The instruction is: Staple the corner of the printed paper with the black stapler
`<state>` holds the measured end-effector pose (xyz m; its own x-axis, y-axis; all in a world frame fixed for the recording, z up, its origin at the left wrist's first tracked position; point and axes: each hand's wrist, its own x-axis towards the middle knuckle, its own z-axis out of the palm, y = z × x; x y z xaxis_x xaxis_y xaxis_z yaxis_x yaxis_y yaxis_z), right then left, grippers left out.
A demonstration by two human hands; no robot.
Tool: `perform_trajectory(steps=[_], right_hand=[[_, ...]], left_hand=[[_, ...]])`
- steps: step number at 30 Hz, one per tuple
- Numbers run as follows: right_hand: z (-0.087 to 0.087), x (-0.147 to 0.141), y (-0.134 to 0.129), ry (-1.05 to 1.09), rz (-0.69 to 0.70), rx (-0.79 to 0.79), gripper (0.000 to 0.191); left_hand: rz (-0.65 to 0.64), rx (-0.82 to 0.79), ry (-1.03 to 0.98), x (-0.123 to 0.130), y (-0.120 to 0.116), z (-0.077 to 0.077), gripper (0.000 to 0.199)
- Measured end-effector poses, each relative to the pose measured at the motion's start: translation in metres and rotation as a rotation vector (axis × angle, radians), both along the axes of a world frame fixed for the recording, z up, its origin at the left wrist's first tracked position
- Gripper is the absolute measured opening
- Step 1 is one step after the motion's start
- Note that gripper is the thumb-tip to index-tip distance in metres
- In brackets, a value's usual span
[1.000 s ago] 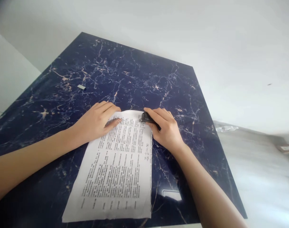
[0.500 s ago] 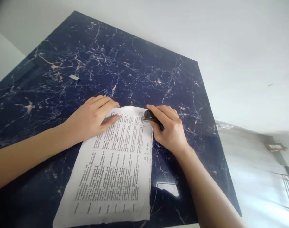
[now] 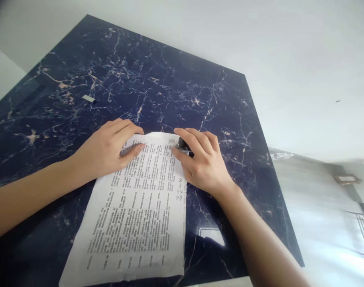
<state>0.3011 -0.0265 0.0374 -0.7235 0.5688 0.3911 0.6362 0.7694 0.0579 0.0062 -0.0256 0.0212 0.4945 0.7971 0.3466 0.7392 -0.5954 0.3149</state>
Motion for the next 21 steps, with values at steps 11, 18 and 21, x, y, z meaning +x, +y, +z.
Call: perform_trajectory(steps=[11,18,21], right_hand=[[-0.0024,-0.0019,-0.0003,0.031,0.014,-0.043,0.041],[-0.0024,-0.0012,0.0002,0.03,-0.012,-0.076,0.04],[-0.0025,-0.0022,0.0002,0.015,-0.012,-0.091,0.039]], left_hand=[[0.001,-0.014,-0.024,-0.0011,-0.0007,-0.0001,0.023],[0.0,-0.016,-0.031,-0.0007,-0.0008,0.0004,0.023],[0.001,-0.014,-0.036,-0.001,-0.0008,0.0003,0.022]])
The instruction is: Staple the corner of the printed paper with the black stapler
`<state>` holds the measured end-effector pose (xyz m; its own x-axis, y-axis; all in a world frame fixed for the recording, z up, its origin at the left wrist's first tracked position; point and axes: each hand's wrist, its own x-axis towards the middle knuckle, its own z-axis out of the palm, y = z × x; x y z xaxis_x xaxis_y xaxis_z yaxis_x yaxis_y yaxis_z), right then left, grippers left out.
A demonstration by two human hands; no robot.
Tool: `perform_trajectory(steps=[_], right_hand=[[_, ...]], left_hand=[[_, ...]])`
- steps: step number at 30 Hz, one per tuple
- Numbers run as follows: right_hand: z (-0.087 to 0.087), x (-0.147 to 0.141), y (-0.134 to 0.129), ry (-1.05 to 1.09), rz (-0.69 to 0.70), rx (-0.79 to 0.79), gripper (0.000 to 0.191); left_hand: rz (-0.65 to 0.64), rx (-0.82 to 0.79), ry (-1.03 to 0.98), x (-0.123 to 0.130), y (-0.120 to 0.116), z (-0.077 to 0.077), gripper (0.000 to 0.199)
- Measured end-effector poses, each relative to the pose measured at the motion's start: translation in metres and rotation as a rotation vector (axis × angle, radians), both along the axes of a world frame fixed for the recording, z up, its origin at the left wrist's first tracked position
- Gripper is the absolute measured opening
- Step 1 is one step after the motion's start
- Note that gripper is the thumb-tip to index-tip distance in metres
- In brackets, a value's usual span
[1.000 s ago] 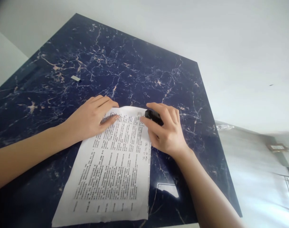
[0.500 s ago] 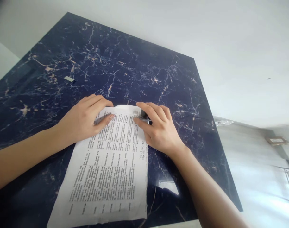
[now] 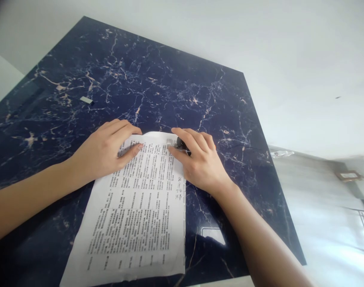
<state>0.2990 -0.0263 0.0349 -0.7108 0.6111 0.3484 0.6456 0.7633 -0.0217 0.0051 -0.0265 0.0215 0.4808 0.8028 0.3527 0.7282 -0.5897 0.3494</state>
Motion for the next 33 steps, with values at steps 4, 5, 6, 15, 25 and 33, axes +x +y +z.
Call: perform_trajectory(steps=[4,5,6,15,25,33], right_hand=[[-0.001,0.0,0.001,-0.003,-0.007,-0.02,0.043],[-0.001,0.0,0.001,0.001,-0.009,-0.024,0.044],[-0.002,0.001,0.001,0.006,-0.008,-0.028,0.044],[0.008,0.001,0.0,0.404,-0.107,-0.095,0.042],[0.022,0.015,0.008,0.268,-0.11,-0.385,0.036],[0.011,0.004,0.004,0.343,-0.095,-0.267,0.038]], left_hand=[[-0.001,0.006,0.008,0.0,0.0,0.0,0.023],[-0.002,0.007,0.01,0.0,0.0,0.0,0.023],[-0.002,0.006,0.012,0.0,0.0,0.0,0.023],[0.018,-0.019,0.036,-0.001,0.001,0.0,0.024],[0.033,-0.022,0.077,-0.001,0.0,-0.001,0.028],[0.026,-0.001,0.062,0.0,0.0,-0.002,0.028]])
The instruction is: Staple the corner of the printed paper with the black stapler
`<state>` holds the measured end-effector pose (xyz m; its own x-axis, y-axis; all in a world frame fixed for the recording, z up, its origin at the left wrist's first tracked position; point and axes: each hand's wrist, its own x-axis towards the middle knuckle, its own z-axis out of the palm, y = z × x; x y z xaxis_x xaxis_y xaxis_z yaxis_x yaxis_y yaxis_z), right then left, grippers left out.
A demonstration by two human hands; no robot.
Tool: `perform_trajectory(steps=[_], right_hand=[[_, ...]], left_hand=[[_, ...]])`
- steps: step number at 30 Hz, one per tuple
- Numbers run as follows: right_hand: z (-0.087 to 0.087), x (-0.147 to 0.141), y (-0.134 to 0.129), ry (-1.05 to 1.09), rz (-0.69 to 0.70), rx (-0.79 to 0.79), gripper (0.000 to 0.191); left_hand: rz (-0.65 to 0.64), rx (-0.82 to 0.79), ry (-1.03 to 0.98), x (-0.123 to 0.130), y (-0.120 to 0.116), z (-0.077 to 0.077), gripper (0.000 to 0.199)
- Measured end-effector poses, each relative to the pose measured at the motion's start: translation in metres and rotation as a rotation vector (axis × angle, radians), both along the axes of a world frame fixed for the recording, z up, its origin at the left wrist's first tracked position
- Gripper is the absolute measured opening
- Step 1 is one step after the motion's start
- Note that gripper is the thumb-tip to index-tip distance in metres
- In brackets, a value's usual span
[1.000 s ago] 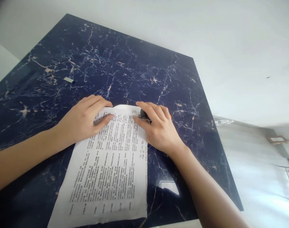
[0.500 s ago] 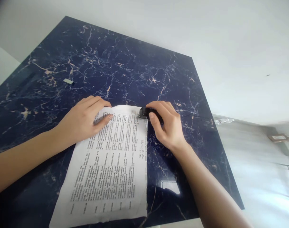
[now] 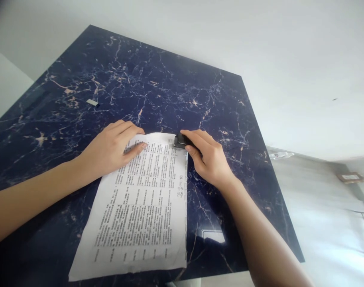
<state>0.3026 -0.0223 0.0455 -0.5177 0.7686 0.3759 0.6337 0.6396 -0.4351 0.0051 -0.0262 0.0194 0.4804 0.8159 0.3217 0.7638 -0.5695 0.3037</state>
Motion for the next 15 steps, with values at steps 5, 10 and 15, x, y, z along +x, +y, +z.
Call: perform_trajectory(steps=[5,10,15], right_hand=[[-0.002,-0.0047,-0.0011,0.014,0.008,0.029,0.039],[-0.0032,-0.0086,-0.0008,0.031,0.021,0.044,0.039],[-0.0059,-0.0087,-0.0006,0.002,0.026,0.062,0.042]], left_hand=[[-0.003,-0.029,-0.009,0.0008,-0.0003,0.0005,0.031],[0.007,-0.038,-0.038,0.0018,-0.0006,0.0005,0.029],[0.008,-0.005,-0.038,0.0016,-0.0006,-0.0014,0.029]])
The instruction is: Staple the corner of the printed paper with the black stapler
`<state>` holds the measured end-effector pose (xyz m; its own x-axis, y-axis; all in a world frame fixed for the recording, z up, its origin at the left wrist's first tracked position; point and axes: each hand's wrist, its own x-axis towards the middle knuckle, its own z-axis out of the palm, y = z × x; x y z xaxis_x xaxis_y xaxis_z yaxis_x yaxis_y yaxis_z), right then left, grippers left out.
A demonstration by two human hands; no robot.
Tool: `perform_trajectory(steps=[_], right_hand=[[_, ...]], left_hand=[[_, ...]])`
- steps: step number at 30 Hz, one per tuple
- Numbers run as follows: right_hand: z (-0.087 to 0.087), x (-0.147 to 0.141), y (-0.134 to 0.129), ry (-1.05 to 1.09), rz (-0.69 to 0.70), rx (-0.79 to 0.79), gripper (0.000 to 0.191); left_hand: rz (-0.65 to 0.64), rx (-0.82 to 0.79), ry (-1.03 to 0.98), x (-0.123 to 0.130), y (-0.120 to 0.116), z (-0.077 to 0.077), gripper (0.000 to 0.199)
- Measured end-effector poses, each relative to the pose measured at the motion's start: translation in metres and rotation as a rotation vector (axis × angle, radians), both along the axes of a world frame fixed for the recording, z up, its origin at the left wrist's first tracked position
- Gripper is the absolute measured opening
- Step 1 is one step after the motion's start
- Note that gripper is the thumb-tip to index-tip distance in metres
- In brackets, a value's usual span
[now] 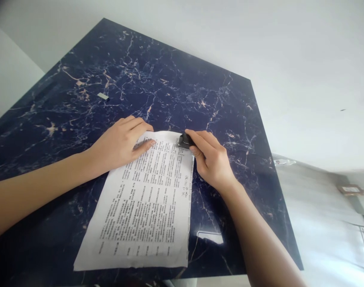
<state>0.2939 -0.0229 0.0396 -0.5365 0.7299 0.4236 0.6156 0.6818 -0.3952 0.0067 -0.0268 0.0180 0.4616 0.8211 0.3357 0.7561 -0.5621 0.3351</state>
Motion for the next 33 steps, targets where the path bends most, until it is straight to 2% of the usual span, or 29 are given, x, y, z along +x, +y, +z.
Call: perform_trajectory(steps=[10,33], right_hand=[[-0.006,-0.003,-0.003,-0.117,-0.033,0.064,0.051],[-0.002,-0.014,-0.009,-0.271,-0.097,0.131,0.049]], left_hand=[[-0.005,0.007,0.024,-0.001,0.0,-0.001,0.03],[0.004,0.012,0.022,0.0,0.0,-0.002,0.031]])
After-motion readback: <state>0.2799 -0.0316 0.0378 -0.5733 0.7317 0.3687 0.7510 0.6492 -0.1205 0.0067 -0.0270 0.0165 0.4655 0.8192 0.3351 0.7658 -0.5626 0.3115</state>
